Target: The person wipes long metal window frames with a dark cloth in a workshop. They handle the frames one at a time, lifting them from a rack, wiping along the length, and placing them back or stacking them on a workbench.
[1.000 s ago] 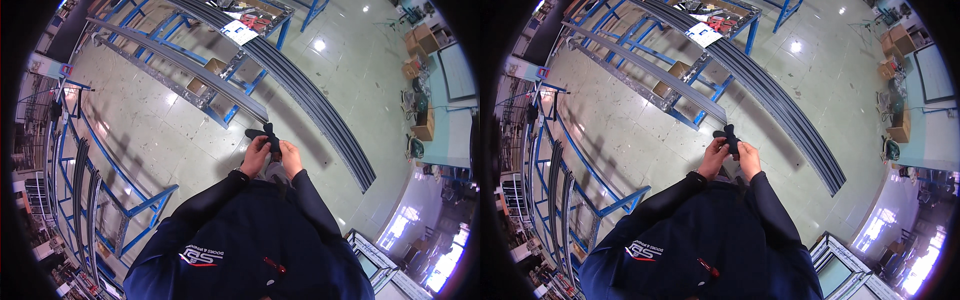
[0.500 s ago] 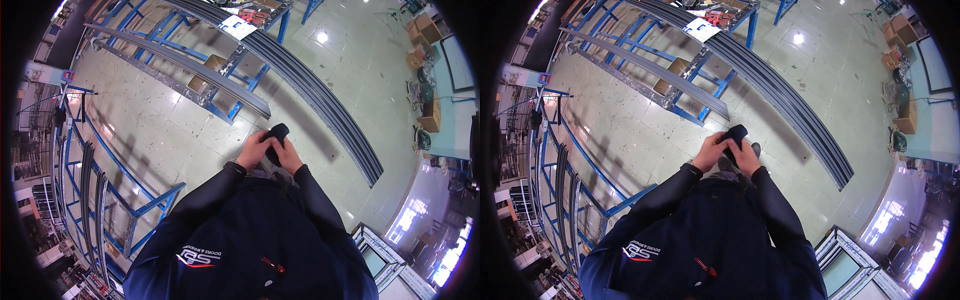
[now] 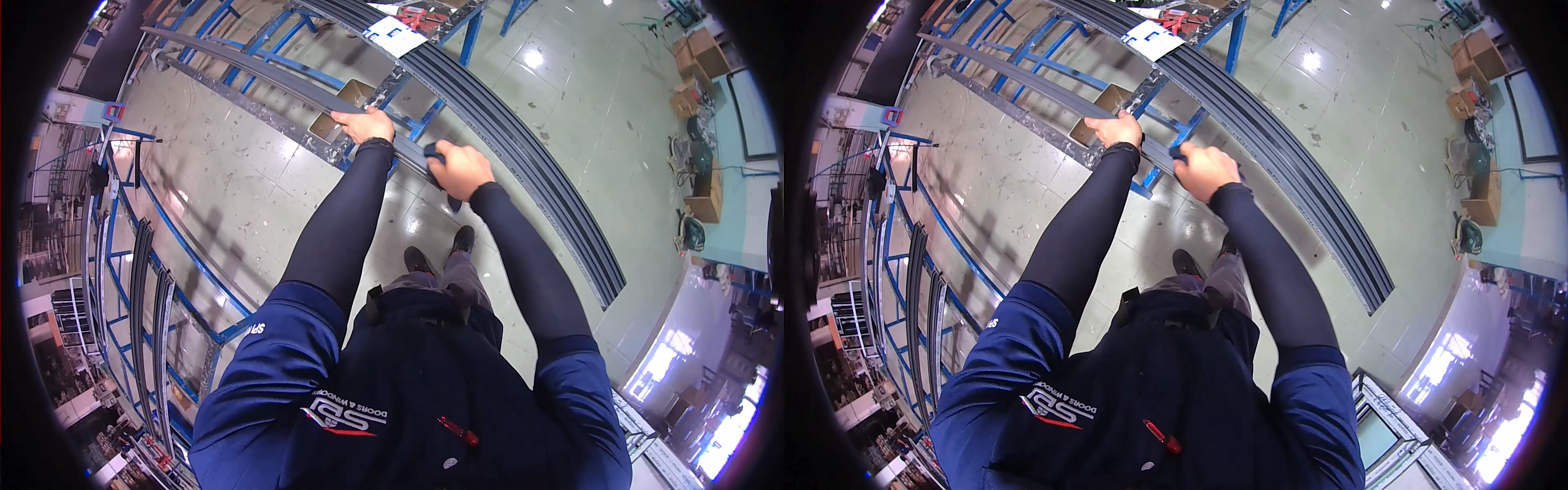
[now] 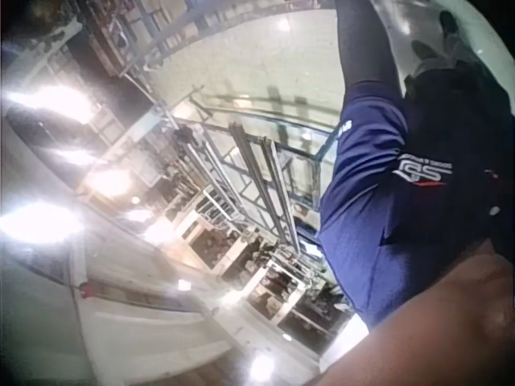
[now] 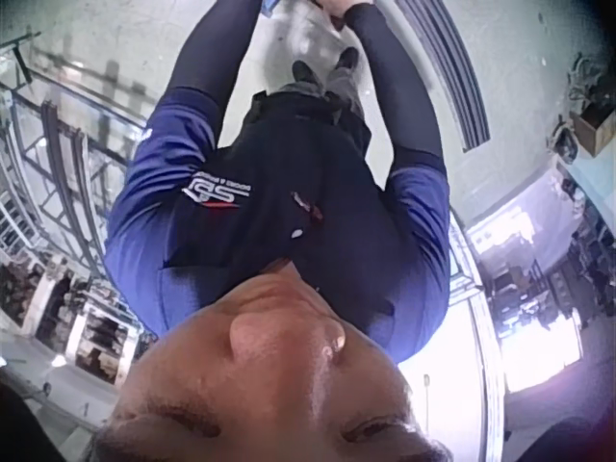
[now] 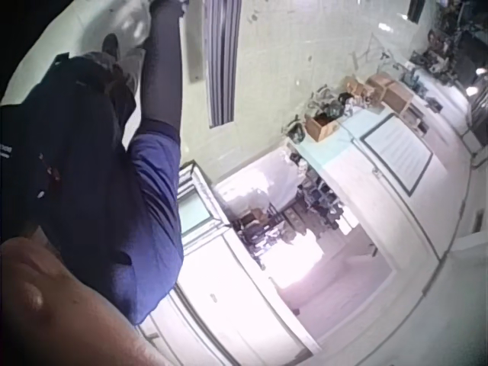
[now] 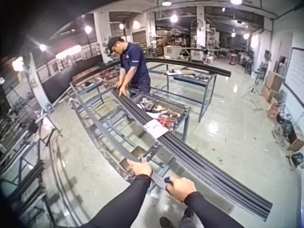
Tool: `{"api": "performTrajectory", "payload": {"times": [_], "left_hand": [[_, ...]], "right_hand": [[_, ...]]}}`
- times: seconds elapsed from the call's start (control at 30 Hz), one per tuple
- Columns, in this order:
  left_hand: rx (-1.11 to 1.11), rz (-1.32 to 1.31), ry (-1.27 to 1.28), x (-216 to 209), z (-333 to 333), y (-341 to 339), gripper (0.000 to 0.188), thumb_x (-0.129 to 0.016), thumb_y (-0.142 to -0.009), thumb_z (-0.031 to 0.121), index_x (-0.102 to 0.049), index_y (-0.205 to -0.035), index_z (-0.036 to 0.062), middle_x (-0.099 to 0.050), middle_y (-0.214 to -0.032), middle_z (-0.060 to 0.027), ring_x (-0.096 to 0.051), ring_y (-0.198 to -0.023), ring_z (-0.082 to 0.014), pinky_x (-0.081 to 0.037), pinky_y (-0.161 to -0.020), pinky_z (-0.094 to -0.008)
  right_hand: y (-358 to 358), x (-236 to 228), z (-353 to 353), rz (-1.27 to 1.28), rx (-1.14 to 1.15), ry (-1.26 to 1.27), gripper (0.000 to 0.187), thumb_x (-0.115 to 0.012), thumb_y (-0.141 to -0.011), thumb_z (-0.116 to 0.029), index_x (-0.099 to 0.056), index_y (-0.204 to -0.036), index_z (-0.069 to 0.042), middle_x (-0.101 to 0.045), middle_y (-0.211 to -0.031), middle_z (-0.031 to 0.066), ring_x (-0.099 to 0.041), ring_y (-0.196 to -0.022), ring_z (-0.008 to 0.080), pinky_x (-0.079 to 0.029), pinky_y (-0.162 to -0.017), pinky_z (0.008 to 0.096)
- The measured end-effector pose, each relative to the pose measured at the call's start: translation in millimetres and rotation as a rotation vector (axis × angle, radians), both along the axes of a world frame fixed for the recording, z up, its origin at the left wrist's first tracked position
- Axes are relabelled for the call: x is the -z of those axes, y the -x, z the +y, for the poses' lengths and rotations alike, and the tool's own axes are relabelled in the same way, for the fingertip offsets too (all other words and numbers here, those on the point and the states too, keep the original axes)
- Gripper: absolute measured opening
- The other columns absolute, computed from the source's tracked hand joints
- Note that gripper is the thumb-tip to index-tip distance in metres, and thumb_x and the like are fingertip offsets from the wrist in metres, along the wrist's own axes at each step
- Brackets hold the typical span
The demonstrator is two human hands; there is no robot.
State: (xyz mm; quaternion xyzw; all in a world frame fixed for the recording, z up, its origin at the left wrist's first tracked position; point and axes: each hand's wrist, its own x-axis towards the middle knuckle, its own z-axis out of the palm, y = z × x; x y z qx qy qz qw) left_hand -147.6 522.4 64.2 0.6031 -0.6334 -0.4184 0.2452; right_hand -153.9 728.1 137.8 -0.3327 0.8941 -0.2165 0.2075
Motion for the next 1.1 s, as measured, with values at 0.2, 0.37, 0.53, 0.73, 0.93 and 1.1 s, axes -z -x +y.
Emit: {"api": "performTrajectory", "payload": {"times": [0.2, 0.37, 0.53, 0.73, 0.93, 1.1], "left_hand": [[0.002, -0.020, 0.006, -13.6, 11.8, -1.6, 0.089, -0.067, -0.089, 0.013, -0.006, -0.151, -0.0081, -0.044, -0.136, -0.0400, -0.053, -0.124, -0.0465, -0.042, -0.108, -0.0464], [-0.010, -0.033, 0.037, -14.2, 6.7, -1.5, 0.085, -0.068, -0.087, 0.010, -0.012, -0.148, -0.0121, -0.049, -0.133, -0.0382, -0.054, -0.124, -0.0452, -0.042, -0.108, -0.0438], [0.110, -0.122, 0.258, 28.6, -12.2, 23.3, 0.064, -0.067, -0.084, 0.020, -0.030, -0.126, -0.0111, -0.054, -0.118, -0.0329, -0.058, -0.111, -0.0426, -0.042, -0.100, -0.0436], [0.155, -0.186, 0.137, 71.2, -72.9, -16.8, 0.044, -0.069, -0.088, 0.032, -0.054, -0.097, -0.0084, -0.067, -0.084, -0.0247, -0.067, -0.082, -0.0339, -0.054, -0.071, -0.0476], [0.081, -0.155, 0.057, 16.7, -13.3, -1.2, 0.069, -0.065, -0.091, 0.025, -0.024, -0.134, -0.0095, -0.060, -0.118, -0.0378, -0.062, -0.110, -0.0484, -0.049, -0.096, -0.0490], [0.081, -0.090, 0.007, 16.9, -11.0, 1.3, 0.069, -0.066, -0.089, 0.021, -0.023, -0.133, -0.0096, -0.060, -0.117, -0.0388, -0.063, -0.109, -0.0483, -0.050, -0.096, -0.0491]], "right_hand": [[45.9, -10.2, 30.0, -0.063, -0.017, 0.116, 0.033, -0.058, -0.093, -0.039, -0.069, -0.107, -0.012, -0.070, -0.098, 0.0201, -0.067, -0.096, 0.0398, -0.053, -0.085, 0.0464], [31.9, 43.3, 17.0, -0.196, -0.126, 0.321, 0.031, -0.057, -0.096, -0.033, -0.068, -0.113, -0.010, -0.071, -0.105, 0.0160, -0.066, -0.101, 0.0371, -0.052, -0.087, 0.0454], [27.3, 62.2, 94.5, -0.175, -0.064, 0.118, 0.025, -0.057, -0.095, -0.029, -0.071, -0.102, -0.010, -0.071, -0.087, 0.0156, -0.070, -0.085, 0.0318, -0.053, -0.079, 0.0446], [-36.8, 27.0, 28.2, -0.127, 0.254, 0.463, 0.030, -0.053, -0.097, -0.034, -0.060, -0.113, -0.009, -0.067, -0.090, 0.0231, -0.064, -0.087, 0.0426, -0.052, -0.077, 0.0503], [-68.6, 66.8, 81.7, -0.106, 0.526, 0.459, 0.024, -0.055, -0.096, -0.030, -0.055, -0.108, -0.010, -0.066, -0.080, 0.0222, -0.065, -0.079, 0.0436, -0.050, -0.071, 0.0544], [-78.3, 52.5, 28.8, -0.057, 0.396, 0.654, 0.032, -0.060, -0.094, -0.030, -0.052, -0.119, -0.011, -0.067, -0.094, 0.0205, -0.064, -0.088, 0.0460, -0.050, -0.075, 0.0549]]}}
